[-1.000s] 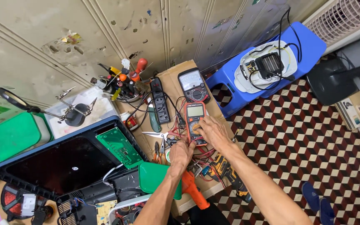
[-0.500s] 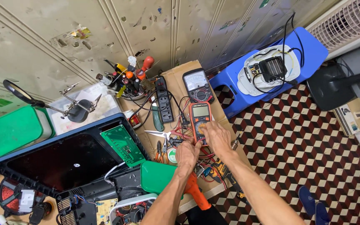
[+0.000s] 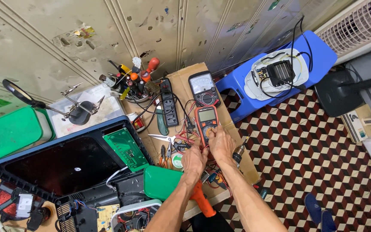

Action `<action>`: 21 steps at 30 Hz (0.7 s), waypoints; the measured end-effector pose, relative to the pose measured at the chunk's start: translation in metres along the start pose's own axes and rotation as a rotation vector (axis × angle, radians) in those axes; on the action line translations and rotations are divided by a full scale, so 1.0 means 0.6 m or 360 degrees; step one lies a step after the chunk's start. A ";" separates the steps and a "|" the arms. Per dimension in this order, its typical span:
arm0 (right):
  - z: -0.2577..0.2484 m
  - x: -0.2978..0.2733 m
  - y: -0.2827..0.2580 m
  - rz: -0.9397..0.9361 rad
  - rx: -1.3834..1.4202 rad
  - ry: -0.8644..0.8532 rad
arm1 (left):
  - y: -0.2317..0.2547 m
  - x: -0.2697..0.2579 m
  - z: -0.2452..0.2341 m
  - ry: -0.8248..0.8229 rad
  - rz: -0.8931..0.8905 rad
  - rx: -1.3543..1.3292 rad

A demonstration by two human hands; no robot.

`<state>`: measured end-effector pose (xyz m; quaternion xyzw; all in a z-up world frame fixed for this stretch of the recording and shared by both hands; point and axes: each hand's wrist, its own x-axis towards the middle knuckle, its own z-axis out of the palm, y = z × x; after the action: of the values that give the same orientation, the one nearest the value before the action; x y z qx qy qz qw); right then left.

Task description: Repairing an induction cooker by testing electronic components on the circuit board.

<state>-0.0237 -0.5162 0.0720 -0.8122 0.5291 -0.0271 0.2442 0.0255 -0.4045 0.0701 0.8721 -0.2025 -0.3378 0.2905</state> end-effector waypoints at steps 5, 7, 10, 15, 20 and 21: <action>-0.011 0.014 0.021 -0.0505 0.0078 -0.0080 | -0.005 0.002 0.005 -0.0004 0.0082 0.0005; -0.015 0.020 0.028 -0.0651 0.0054 -0.0095 | -0.005 0.004 0.004 0.0000 0.0094 0.0011; -0.015 0.029 0.038 -0.0844 -0.0006 -0.0148 | -0.010 0.006 0.009 0.0009 0.0117 0.0023; -0.025 0.037 0.039 -0.0891 -0.0057 -0.0231 | -0.002 0.005 0.010 0.0001 0.0090 0.0029; -0.044 0.037 0.030 -0.0654 0.0246 -0.0315 | -0.043 0.026 0.058 -0.0117 -0.0207 -0.0226; -0.067 0.017 0.024 -0.0638 0.0255 -0.0319 | -0.048 0.023 0.058 -0.0129 -0.0212 -0.0212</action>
<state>-0.0436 -0.5446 0.0994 -0.8777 0.3265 -0.0362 0.3489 0.0149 -0.4031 0.0240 0.8480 -0.1328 -0.4040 0.3163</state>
